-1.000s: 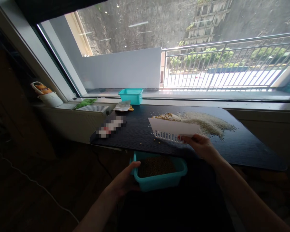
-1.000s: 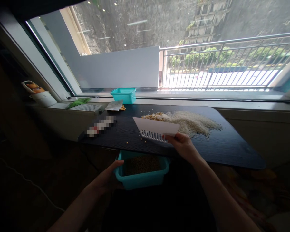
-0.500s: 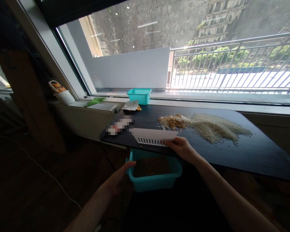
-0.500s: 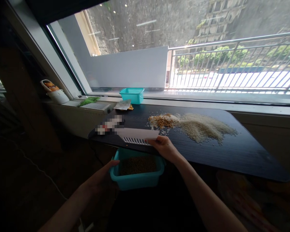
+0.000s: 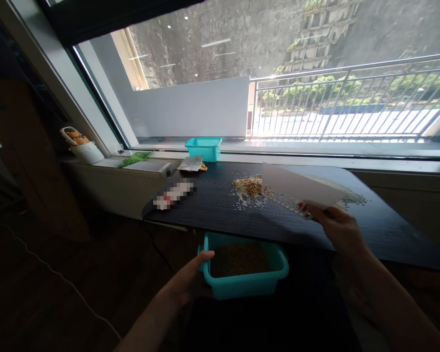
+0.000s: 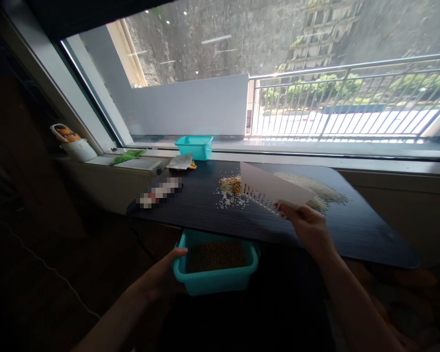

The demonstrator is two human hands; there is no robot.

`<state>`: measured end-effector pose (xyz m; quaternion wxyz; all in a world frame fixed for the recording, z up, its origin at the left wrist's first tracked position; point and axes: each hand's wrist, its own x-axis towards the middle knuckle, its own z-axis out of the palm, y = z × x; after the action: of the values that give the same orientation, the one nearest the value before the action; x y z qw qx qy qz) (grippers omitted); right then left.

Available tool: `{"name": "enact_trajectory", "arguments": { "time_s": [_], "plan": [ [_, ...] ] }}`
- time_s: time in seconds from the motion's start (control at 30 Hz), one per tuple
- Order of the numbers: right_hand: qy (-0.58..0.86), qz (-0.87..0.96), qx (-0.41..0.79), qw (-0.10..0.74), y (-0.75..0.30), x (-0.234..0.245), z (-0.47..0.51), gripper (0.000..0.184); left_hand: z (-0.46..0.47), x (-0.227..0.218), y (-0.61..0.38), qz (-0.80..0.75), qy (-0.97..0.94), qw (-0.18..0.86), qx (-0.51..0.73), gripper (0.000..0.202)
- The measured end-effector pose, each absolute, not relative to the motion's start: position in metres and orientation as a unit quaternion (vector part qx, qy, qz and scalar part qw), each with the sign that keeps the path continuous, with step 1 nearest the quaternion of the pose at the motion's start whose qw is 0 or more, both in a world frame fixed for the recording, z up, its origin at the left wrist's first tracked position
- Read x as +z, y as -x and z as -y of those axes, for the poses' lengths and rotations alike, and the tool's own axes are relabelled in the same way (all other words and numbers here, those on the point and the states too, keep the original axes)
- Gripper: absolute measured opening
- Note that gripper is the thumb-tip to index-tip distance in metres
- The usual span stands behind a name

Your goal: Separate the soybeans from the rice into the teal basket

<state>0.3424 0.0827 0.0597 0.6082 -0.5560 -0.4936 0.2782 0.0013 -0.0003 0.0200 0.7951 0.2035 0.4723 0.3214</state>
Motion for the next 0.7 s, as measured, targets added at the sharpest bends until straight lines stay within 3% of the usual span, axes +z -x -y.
{"name": "enact_trajectory", "arguments": {
  "time_s": [0.23,0.7],
  "plan": [
    [0.573,0.534,0.260,0.564,-0.341,0.072,-0.092,0.021,-0.002,0.014,-0.025,-0.445,-0.214,0.818,0.295,0.059],
    [0.558,0.606,0.237,0.515,-0.329,0.068,-0.120,0.038,-0.002,0.013,-0.025,-0.450,-0.211,0.814,0.301,0.064]
  ]
}}
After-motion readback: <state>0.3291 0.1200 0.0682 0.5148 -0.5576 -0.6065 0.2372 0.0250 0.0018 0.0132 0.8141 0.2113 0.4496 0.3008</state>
